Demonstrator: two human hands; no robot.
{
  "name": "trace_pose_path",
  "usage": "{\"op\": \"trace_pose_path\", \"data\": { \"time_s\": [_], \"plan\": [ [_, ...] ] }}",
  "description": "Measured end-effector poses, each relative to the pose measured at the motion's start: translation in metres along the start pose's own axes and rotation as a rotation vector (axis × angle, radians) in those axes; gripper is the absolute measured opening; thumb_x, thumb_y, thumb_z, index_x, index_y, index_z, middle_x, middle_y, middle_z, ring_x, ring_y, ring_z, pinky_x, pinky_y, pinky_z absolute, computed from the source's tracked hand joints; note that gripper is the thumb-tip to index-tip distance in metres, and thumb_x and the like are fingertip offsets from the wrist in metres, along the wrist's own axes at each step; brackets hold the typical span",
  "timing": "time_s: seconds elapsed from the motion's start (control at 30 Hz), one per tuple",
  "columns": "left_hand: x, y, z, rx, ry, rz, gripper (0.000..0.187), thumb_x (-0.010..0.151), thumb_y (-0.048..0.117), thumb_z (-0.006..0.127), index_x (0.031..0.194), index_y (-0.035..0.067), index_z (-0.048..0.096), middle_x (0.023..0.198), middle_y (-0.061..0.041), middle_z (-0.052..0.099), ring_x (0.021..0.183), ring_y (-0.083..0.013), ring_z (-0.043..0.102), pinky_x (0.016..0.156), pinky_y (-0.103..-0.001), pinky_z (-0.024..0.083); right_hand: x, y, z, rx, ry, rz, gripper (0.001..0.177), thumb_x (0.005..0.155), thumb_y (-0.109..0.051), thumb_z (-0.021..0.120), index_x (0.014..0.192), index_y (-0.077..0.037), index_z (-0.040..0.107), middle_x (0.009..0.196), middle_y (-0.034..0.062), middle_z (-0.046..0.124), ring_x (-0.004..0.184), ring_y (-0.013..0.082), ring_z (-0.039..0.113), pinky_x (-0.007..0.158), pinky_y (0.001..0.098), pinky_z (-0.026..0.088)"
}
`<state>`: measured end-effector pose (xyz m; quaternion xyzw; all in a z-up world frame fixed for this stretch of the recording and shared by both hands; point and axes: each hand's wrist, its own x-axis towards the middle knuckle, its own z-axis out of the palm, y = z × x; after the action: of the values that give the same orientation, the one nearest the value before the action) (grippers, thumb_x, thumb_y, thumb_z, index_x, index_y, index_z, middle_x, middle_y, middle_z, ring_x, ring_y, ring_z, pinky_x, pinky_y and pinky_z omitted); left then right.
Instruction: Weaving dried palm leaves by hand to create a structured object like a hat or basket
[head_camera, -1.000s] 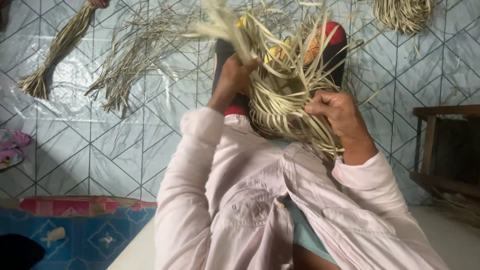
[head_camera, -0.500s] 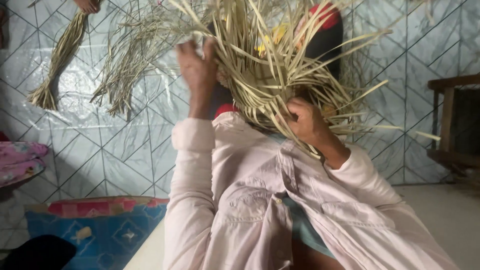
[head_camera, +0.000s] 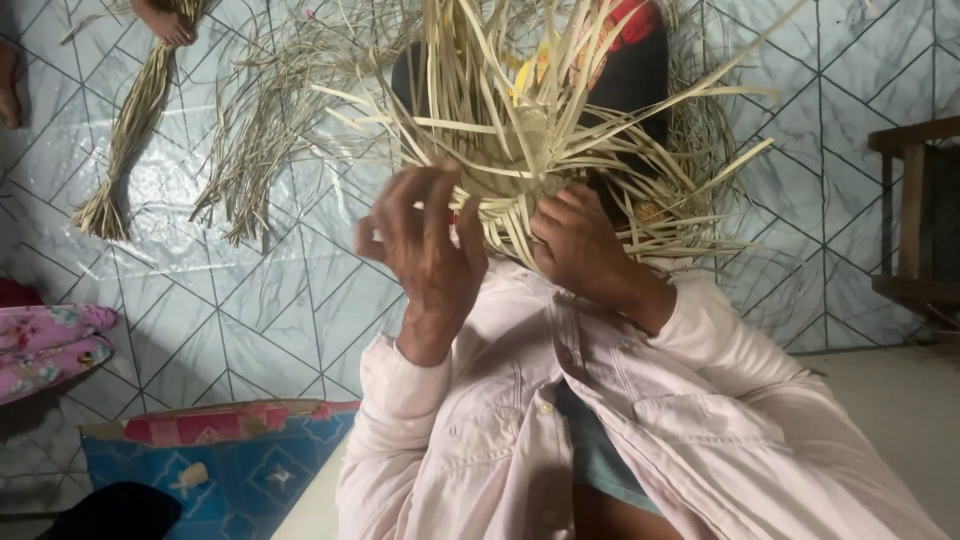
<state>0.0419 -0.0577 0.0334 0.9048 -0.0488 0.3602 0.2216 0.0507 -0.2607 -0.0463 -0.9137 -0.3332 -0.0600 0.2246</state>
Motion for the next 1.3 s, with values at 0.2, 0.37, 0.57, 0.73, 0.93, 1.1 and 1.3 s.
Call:
{"op": "trace_pose_path", "data": {
  "time_s": [0.2,0.37,0.57,0.73,0.93,1.1,1.3],
  "plan": [
    [-0.024,-0.023,0.049,-0.306,-0.562,-0.059,0.03,0.104,0.045,0.055,0.101,0.022,0.074,0.083,0.006,0.065,0.091,-0.0167,0.061,0.095,-0.049,0.028,0.021,-0.028,-0.037,0.064,0.077,-0.05,0.027,0.089,-0.024,0.067,0.074,-0.008,0.052,0.075,0.0056,0.048,0.075,0.0318,0.056,0.088,0.052,0.044],
    [-0.026,-0.03,0.063,-0.582,-0.612,-0.182,0.019,0.094,0.038,0.074,0.094,0.018,0.075,0.074,0.003,0.068,0.081,-0.0177,0.065,0.096,-0.042,0.032,0.003,-0.005,-0.033,0.071,0.017,0.015,0.016,0.086,-0.021,0.072,0.085,-0.01,0.061,0.082,0.0064,0.056,0.083,0.029,0.061,0.096,0.0542,0.044],
    [-0.033,-0.042,0.066,-0.772,-0.564,-0.282,0.013,0.091,0.027,0.078,0.097,0.016,0.077,0.068,0.001,0.062,0.068,-0.0196,0.064,0.086,-0.038,0.043,0.009,0.005,-0.068,0.183,0.109,0.07,0.039,0.09,-0.029,0.076,0.123,-0.012,0.065,0.094,0.0012,0.057,0.083,0.0216,0.062,0.088,0.0451,0.048],
    [-0.022,-0.035,0.059,-0.773,-0.564,-0.256,0.008,0.095,0.018,0.072,0.103,0.014,0.074,0.073,-0.001,0.062,0.081,-0.0203,0.062,0.098,-0.041,0.036,0.032,0.0,-0.043,0.058,0.119,-0.015,0.029,0.093,-0.031,0.075,0.115,-0.013,0.066,0.092,0.0024,0.056,0.083,0.0229,0.064,0.077,0.0408,0.052],
    [-0.021,-0.041,0.057,-0.721,-0.569,-0.182,0.005,0.094,0.017,0.073,0.098,0.014,0.072,0.076,0.001,0.062,0.083,-0.0193,0.059,0.099,-0.041,0.034,0.05,0.005,-0.036,-0.167,0.085,-0.047,0.016,0.093,-0.024,0.068,0.106,-0.016,0.063,0.091,0.0031,0.055,0.085,0.0249,0.063,0.072,0.0417,0.051],
    [-0.023,-0.042,0.063,-0.733,-0.529,-0.213,0.003,0.095,0.011,0.069,0.092,0.012,0.068,0.071,-0.001,0.056,0.077,-0.02,0.055,0.089,-0.038,0.039,0.067,-0.015,-0.061,-0.255,0.078,-0.165,0.012,0.103,-0.017,0.061,0.106,-0.017,0.073,0.084,0.0052,0.067,0.078,0.0197,0.067,0.082,0.0393,0.047],
    [-0.001,-0.025,0.04,-0.725,-0.509,-0.245,0.008,0.086,0.002,0.072,0.083,-0.001,0.065,0.068,-0.004,0.05,0.063,-0.0168,0.044,0.06,-0.032,0.039,0.075,0.003,-0.054,-0.287,0.156,-0.247,0.012,0.102,-0.018,0.064,0.096,-0.012,0.072,0.097,0.0041,0.065,0.089,0.0178,0.052,0.086,0.0398,0.038]
  ]
}}
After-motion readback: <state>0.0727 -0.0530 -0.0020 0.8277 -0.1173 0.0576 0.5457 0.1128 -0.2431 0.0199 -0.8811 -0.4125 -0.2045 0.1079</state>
